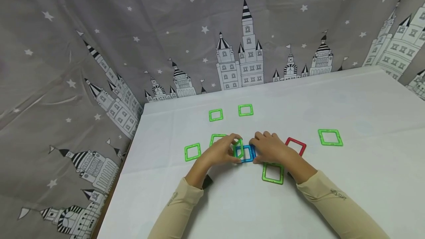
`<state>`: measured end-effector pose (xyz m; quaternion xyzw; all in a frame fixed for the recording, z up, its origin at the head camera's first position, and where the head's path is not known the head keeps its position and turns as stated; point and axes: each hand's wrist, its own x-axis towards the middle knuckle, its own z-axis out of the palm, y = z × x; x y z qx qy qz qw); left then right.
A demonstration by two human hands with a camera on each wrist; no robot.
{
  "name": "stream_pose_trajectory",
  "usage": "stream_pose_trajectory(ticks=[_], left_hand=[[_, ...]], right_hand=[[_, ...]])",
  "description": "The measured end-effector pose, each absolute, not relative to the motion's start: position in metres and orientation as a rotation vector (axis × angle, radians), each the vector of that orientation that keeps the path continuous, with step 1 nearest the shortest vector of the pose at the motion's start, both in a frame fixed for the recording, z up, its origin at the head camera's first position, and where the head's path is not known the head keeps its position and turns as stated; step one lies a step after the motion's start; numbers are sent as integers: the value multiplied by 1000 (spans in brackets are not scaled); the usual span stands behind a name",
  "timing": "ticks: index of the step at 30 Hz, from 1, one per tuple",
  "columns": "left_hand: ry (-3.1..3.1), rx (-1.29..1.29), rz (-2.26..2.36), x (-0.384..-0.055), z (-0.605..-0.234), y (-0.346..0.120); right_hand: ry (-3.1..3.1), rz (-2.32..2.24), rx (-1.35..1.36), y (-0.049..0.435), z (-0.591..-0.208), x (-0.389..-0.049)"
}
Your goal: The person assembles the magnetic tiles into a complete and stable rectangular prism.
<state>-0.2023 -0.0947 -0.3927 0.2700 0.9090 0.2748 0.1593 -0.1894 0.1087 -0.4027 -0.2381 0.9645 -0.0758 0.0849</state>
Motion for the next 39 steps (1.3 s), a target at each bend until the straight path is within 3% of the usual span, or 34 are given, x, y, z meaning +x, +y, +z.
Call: stream_pose_trajectory(ticks=[30, 39], left_hand=[[2493, 624, 996, -202, -401, -108], [2503, 629, 944, -201, -397, -110]], right_hand=[[2849, -263, -680, 110, -398, -188], [2746, -378, -619, 132, -379, -167]])
